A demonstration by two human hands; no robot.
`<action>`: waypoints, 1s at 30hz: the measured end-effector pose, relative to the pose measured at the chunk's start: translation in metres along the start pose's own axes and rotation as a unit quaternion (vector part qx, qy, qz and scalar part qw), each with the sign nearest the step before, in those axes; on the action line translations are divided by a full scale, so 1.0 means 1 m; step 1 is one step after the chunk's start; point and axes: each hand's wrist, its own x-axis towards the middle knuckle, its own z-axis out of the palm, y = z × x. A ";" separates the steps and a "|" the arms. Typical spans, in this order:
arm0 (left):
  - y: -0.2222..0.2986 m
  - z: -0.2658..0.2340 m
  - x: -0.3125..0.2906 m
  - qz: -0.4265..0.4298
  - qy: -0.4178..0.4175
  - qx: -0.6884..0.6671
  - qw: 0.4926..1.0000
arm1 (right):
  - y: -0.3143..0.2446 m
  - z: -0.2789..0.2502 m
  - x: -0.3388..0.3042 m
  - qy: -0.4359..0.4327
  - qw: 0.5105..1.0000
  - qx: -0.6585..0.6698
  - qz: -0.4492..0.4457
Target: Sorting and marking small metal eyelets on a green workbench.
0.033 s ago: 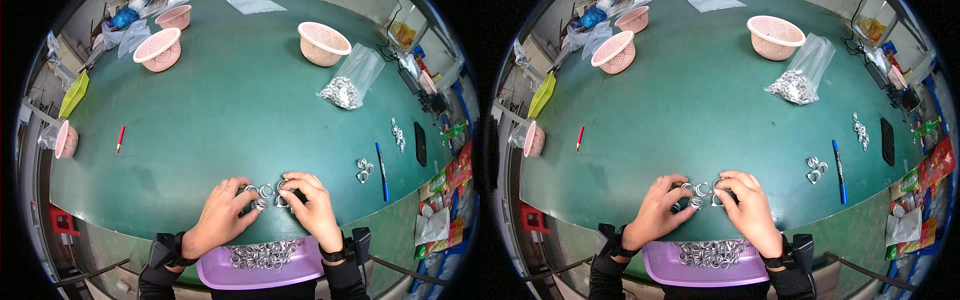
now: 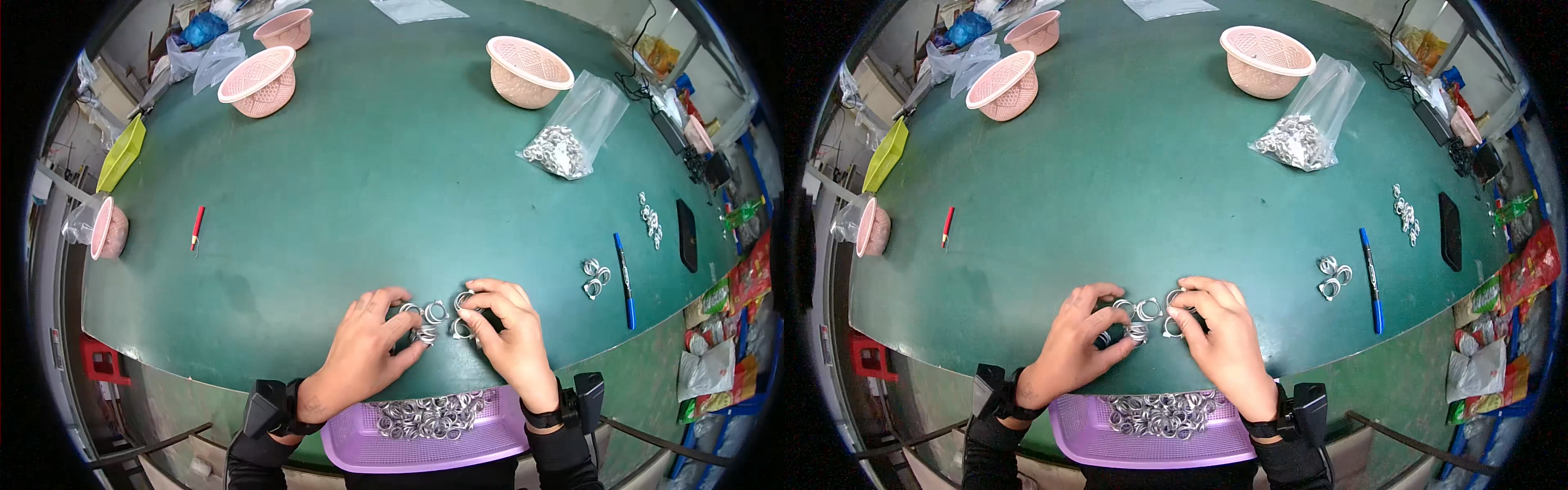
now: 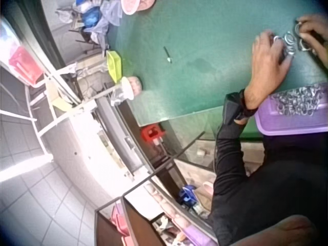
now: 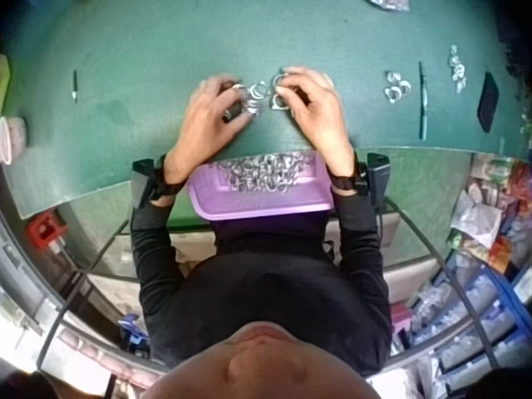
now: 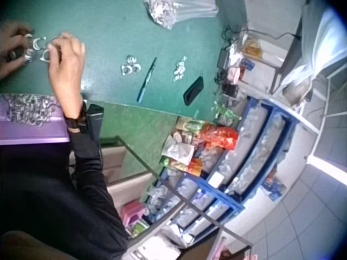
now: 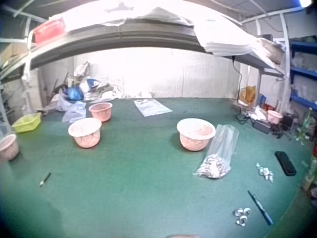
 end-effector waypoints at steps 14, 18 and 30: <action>0.037 -0.004 -0.027 -0.180 -0.030 -0.633 0.753 | -0.022 -0.023 -0.064 -0.031 0.765 0.604 0.222; 0.036 0.007 -0.036 -0.149 -0.037 -0.695 0.703 | -0.022 -0.007 -0.068 0.013 0.770 0.607 0.194; 0.049 0.029 -0.043 -0.139 0.088 -0.645 0.746 | -0.028 0.002 -0.072 -0.036 0.819 0.549 0.161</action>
